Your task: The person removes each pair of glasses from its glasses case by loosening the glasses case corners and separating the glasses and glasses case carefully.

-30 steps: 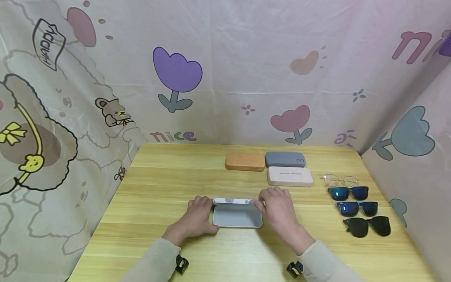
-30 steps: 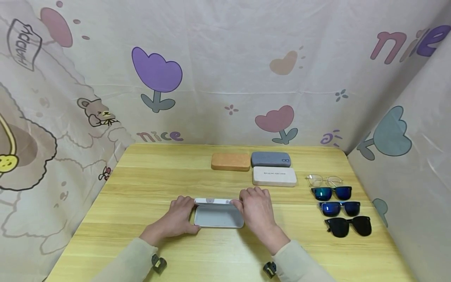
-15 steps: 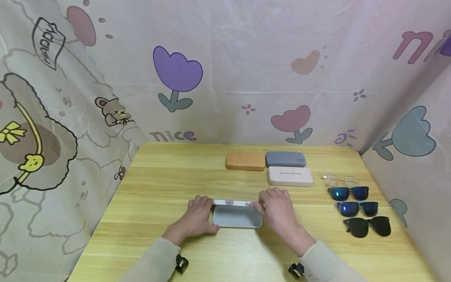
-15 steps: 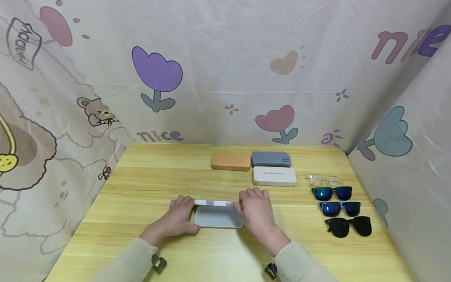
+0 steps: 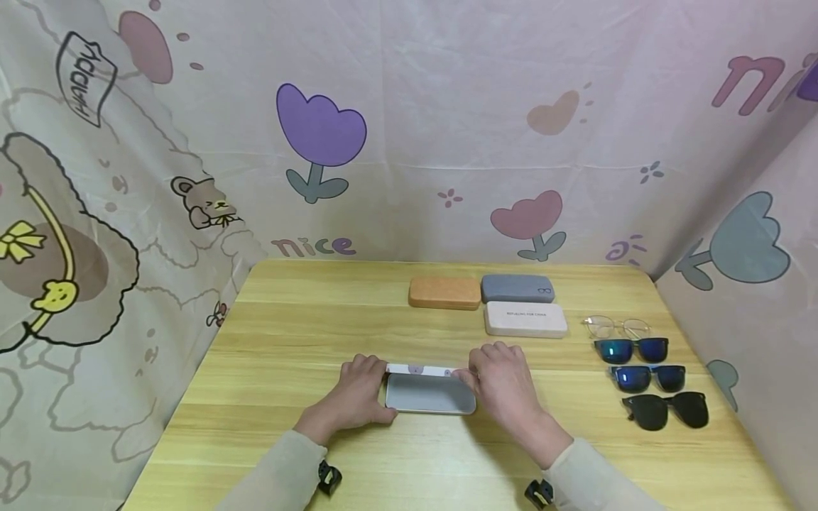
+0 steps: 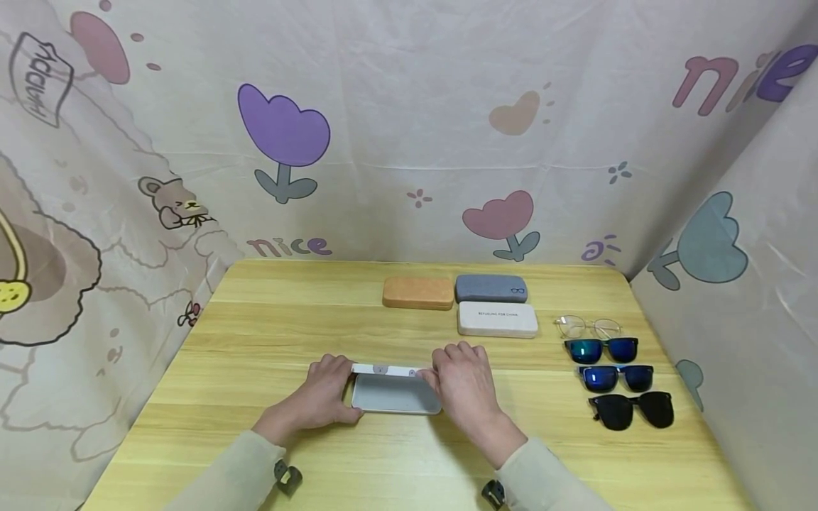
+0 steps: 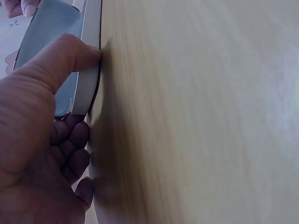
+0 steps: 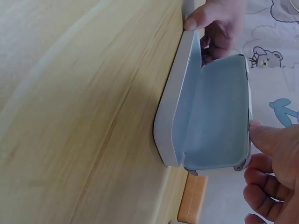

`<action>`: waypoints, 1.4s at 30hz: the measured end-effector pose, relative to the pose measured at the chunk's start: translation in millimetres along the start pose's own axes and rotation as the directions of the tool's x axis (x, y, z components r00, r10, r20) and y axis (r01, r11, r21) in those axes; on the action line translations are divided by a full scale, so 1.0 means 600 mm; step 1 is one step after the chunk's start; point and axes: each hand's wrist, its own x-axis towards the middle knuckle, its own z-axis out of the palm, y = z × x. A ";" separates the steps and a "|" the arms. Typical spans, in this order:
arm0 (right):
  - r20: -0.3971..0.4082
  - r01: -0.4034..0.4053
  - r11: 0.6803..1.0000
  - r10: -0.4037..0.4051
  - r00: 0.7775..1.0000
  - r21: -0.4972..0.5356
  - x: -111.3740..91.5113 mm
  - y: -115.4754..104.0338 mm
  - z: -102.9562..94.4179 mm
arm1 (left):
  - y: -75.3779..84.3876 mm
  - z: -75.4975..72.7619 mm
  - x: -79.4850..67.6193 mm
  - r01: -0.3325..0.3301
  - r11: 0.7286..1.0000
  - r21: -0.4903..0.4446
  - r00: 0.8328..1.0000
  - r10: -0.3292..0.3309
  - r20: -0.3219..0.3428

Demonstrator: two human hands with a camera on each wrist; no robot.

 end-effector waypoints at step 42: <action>-0.030 0.042 0.999 -0.043 0.999 -0.026 -0.018 -0.002 0.003 | -0.002 0.003 0.000 -0.008 1.000 -0.021 1.000 0.008 -0.012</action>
